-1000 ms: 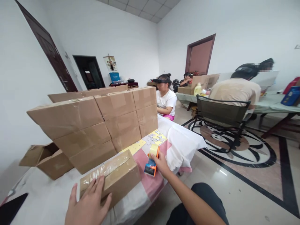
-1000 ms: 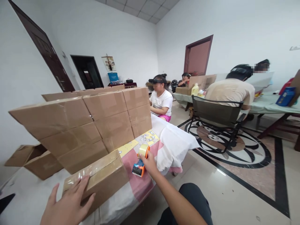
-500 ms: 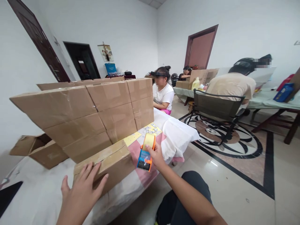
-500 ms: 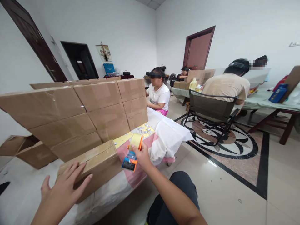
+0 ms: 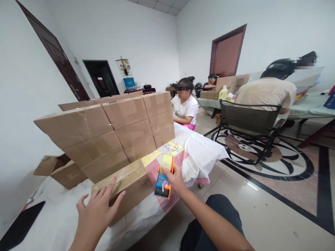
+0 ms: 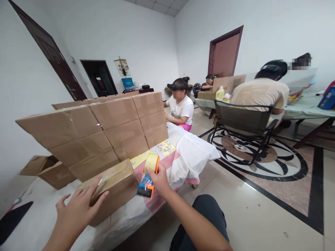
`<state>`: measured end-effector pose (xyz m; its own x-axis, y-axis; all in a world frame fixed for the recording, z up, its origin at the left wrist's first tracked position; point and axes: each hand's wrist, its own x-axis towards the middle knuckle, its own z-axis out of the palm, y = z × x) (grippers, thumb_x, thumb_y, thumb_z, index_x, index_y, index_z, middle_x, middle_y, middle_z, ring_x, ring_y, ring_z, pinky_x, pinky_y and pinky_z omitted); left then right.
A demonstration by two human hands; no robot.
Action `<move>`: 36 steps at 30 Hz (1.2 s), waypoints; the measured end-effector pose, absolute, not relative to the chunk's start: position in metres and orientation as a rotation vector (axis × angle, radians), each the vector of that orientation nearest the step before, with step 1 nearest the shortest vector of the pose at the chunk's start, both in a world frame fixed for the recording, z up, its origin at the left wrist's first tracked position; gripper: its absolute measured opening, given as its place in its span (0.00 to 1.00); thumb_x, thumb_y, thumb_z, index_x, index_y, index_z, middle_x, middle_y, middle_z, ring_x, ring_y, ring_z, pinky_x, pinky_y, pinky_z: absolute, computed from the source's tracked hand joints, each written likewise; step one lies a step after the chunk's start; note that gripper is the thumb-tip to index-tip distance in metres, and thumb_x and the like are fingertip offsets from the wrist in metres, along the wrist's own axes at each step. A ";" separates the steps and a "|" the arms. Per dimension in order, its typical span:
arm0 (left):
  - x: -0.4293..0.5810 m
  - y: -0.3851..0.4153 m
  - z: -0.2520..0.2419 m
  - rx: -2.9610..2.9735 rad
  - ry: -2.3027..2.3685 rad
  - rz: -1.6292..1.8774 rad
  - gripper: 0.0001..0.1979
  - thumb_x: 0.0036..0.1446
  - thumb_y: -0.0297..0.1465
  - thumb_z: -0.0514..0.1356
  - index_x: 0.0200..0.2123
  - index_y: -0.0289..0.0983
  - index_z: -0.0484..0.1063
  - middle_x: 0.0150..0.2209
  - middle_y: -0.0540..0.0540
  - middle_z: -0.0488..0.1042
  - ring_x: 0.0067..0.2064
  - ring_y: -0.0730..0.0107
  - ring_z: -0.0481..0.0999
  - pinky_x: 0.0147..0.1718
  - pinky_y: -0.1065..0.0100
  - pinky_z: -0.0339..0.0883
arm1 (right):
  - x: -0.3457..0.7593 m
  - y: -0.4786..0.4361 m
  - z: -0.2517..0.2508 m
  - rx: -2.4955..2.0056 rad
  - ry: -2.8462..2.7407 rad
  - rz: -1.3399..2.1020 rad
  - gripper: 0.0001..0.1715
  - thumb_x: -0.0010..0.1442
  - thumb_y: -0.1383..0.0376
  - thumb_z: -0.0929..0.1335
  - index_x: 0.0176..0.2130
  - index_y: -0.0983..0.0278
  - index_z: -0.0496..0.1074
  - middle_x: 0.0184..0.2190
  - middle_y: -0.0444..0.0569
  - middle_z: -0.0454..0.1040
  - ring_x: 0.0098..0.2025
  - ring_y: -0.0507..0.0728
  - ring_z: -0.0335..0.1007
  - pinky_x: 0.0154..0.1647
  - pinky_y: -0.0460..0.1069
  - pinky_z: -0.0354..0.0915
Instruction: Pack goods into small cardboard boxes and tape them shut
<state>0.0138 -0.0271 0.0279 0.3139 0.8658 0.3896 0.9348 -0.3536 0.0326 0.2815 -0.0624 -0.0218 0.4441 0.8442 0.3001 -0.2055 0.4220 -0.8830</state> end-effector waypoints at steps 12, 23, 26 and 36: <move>0.104 -0.076 -0.019 -2.979 -1.455 -1.411 0.23 0.64 0.48 0.53 0.38 0.39 0.82 0.46 0.39 0.69 0.52 0.54 0.72 0.54 0.56 0.69 | 0.265 -0.082 -0.039 -0.901 -1.038 0.558 0.29 0.67 0.42 0.60 0.35 0.62 0.73 0.34 0.50 0.71 0.36 0.56 0.68 0.39 0.50 0.69; 0.125 -0.089 -0.025 -3.067 -1.622 -1.863 0.23 0.59 0.49 0.61 0.23 0.36 0.78 0.26 0.47 0.69 0.31 0.67 0.70 0.32 0.70 0.67 | 0.283 -0.070 -0.038 -0.830 -1.434 0.200 0.32 0.72 0.53 0.51 0.23 0.60 0.64 0.22 0.48 0.67 0.27 0.56 0.63 0.44 0.56 0.63; 0.124 -0.088 -0.034 -3.096 -1.839 -1.874 0.23 0.57 0.51 0.62 0.29 0.36 0.82 0.27 0.45 0.76 0.35 0.61 0.75 0.36 0.68 0.70 | 0.281 -0.066 -0.044 -0.856 -1.403 0.165 0.28 0.72 0.57 0.52 0.23 0.60 0.61 0.21 0.47 0.66 0.27 0.55 0.61 0.42 0.55 0.62; 0.119 -0.088 -0.044 -2.945 -2.180 -1.925 0.26 0.49 0.55 0.64 0.29 0.36 0.83 0.30 0.42 0.81 0.39 0.53 0.78 0.41 0.64 0.70 | 0.275 -0.053 -0.062 -0.955 -1.337 0.223 0.26 0.73 0.58 0.53 0.23 0.60 0.54 0.20 0.43 0.60 0.26 0.54 0.57 0.37 0.53 0.57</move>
<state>0.1195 -0.0882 -0.0440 0.2382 0.9688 0.0684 0.1878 -0.1150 0.9754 0.2745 -0.0527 -0.0619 0.2735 0.6390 0.7190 0.3706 0.6198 -0.6918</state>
